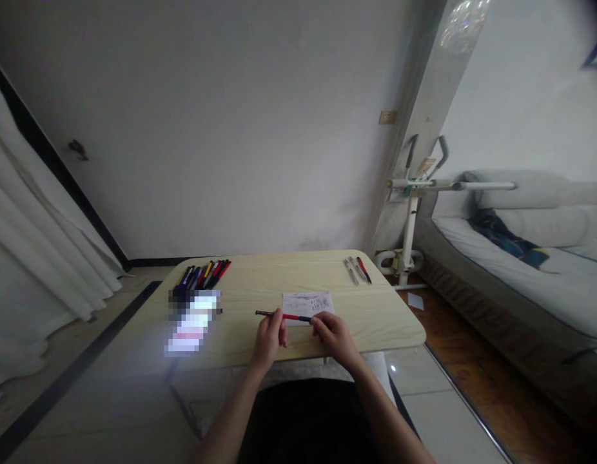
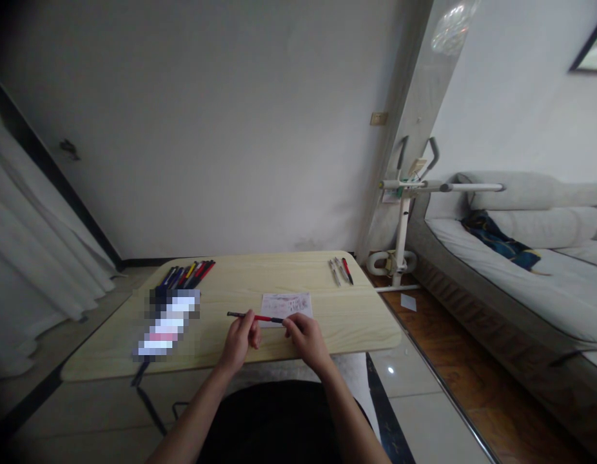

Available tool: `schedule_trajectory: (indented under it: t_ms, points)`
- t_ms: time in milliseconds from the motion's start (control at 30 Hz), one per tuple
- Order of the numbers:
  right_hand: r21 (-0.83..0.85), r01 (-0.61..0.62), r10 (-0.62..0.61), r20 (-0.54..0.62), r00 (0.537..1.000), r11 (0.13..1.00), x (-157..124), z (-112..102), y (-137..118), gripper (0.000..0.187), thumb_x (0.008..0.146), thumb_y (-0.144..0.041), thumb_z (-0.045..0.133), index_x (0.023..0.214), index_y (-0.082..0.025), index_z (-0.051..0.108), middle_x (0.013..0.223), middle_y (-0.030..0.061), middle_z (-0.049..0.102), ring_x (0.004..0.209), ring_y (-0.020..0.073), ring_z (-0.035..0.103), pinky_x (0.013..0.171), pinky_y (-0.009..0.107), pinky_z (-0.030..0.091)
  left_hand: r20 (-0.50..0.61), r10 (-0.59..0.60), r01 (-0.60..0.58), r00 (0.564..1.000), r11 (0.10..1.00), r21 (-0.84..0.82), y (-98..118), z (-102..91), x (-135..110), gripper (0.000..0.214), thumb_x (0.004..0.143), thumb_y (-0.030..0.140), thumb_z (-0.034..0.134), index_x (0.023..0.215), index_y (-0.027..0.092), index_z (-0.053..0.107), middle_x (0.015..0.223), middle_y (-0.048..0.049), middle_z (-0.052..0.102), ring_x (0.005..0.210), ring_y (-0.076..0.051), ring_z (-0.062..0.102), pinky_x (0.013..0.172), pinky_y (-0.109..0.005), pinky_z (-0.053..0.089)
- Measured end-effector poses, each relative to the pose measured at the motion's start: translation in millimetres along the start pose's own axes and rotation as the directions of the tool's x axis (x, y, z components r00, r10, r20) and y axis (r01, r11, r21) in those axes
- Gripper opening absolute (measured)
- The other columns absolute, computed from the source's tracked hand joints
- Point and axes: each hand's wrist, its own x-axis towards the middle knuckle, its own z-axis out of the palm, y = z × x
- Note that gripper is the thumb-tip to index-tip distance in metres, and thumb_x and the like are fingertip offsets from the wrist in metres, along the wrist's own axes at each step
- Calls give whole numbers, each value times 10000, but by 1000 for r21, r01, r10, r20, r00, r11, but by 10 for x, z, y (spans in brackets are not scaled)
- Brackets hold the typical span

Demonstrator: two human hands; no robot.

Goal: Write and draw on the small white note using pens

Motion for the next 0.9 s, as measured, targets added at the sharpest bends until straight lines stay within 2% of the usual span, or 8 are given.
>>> schedule_trajectory:
  t_ms: [300,900]
  points:
    - [35,-11,11,-11,1000,999,15,4,16,236,765,-367,494,782,-151,586,589,1,560,503,106,476,466,205,379,-1,0,0,1000,1000,13,-9,-8,-3,399,758,490,417,515,174,421,362,33,425,352,-95,413,414,-214,330]
    - [73,-6,9,-40,999,997,34,14,76,187,714,-306,564,831,-161,577,674,6,561,595,121,498,531,218,389,8,3,-3,1000,1000,-8,-24,-18,-7,387,785,460,395,529,171,420,374,34,427,358,-88,413,418,-212,326]
